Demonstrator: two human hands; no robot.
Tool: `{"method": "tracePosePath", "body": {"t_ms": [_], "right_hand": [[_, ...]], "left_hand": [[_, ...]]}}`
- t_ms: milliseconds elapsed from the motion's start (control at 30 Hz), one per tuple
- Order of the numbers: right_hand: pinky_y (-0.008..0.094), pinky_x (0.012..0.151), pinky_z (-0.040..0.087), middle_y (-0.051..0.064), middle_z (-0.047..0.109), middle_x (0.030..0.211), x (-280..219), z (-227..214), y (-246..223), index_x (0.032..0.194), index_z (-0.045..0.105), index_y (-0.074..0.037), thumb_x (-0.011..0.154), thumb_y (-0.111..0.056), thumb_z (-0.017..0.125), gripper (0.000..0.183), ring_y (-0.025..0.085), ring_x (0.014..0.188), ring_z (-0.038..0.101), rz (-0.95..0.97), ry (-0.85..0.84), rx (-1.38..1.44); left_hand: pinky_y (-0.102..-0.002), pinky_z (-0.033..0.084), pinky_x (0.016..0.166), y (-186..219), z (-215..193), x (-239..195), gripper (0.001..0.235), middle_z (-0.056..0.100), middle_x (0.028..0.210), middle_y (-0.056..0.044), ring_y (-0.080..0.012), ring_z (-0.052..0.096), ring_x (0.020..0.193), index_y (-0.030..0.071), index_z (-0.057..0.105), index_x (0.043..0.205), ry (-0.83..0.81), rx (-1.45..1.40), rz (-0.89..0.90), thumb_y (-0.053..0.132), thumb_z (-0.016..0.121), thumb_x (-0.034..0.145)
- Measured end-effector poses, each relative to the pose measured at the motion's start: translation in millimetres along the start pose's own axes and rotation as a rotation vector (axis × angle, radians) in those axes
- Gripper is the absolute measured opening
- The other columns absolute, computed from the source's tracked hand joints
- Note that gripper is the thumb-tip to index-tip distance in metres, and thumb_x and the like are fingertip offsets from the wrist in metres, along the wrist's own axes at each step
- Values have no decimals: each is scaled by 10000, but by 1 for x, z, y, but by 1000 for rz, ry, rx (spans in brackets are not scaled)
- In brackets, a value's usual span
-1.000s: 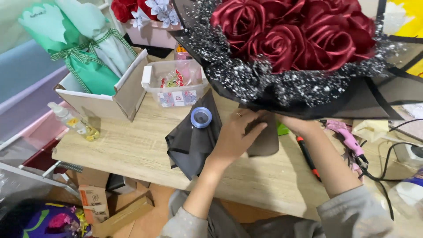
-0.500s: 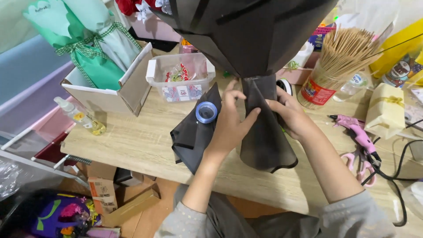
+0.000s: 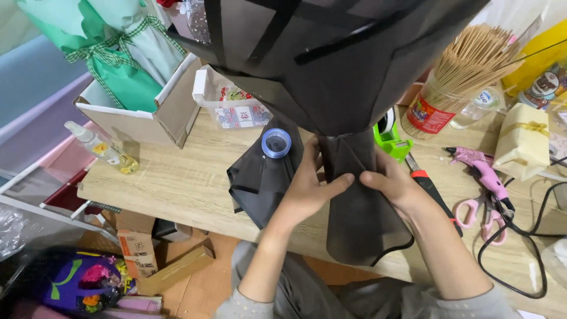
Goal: The person folds a sheet of dark brown wrapping paper and secures it with tape. They then wrap the paper around a bouquet of red roses, adjusting and taping the base to secure the wrapping.
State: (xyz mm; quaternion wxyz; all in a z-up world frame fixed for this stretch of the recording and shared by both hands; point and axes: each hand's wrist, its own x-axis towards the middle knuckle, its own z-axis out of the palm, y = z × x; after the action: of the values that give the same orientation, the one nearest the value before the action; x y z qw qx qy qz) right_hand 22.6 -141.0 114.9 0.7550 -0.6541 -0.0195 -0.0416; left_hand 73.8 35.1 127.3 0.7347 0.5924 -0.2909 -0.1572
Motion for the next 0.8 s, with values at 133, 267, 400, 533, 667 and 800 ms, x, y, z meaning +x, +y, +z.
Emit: {"method": "tracePosePath", "body": {"t_ms": [133, 267, 400, 533, 667, 800], "right_hand": [[487, 971, 540, 175, 636, 1345, -6, -2, 2, 1507, 474, -64, 829, -212, 699, 730, 292, 1210, 612, 25, 64, -64], [471, 1028, 497, 129, 631, 1363, -10, -3, -3, 1494, 484, -91, 850, -218, 690, 688, 262, 1249, 581, -30, 7, -177], [421, 980, 510, 127, 667, 1261, -16, -3, -4, 1450, 532, -72, 828, -225, 724, 669, 214, 1156, 604, -47, -42, -198], [421, 953, 514, 125, 675, 1209, -16, -3, 3, 1448, 527, -66, 826, -253, 734, 682, 214, 1101, 616, -63, -65, -195], [414, 931, 525, 107, 678, 1160, -17, -1, 0, 1432, 546, -76, 839, -272, 724, 650, 190, 1064, 619, -87, -93, -210], [412, 909, 541, 113, 657, 1265, -26, 0, 17, 1444, 520, -67, 871, -243, 676, 619, 177, 1086, 589, -78, -45, -91]], "left_hand": [[-640, 423, 1031, 5, 6, -8, 980, 338, 1527, -315, -566, 287, 1422, -44, 167, 1550, 14, -30, -2, 151, 768, 802], [-701, 325, 1103, -3, 8, -12, 1005, 229, 1551, -344, -583, 192, 1443, -39, 30, 1558, -43, -86, 7, 195, 720, 865], [-714, 275, 1124, -14, 13, -9, 1076, 158, 1627, -255, -524, 150, 1480, 66, -47, 1610, 5, -172, 22, 247, 729, 887], [-793, 205, 1089, -10, 13, -14, 1004, 123, 1633, -276, -557, 126, 1468, 56, -23, 1607, 72, -102, -7, 307, 675, 931], [-678, 230, 1169, -24, 15, -16, 955, 181, 1643, -207, -435, 194, 1499, 94, 18, 1619, 137, -129, 92, 248, 679, 947], [-599, 297, 1174, -37, 17, -20, 812, 378, 1527, -272, -418, 362, 1431, -16, 193, 1542, 160, -136, 103, 213, 695, 946]]}}
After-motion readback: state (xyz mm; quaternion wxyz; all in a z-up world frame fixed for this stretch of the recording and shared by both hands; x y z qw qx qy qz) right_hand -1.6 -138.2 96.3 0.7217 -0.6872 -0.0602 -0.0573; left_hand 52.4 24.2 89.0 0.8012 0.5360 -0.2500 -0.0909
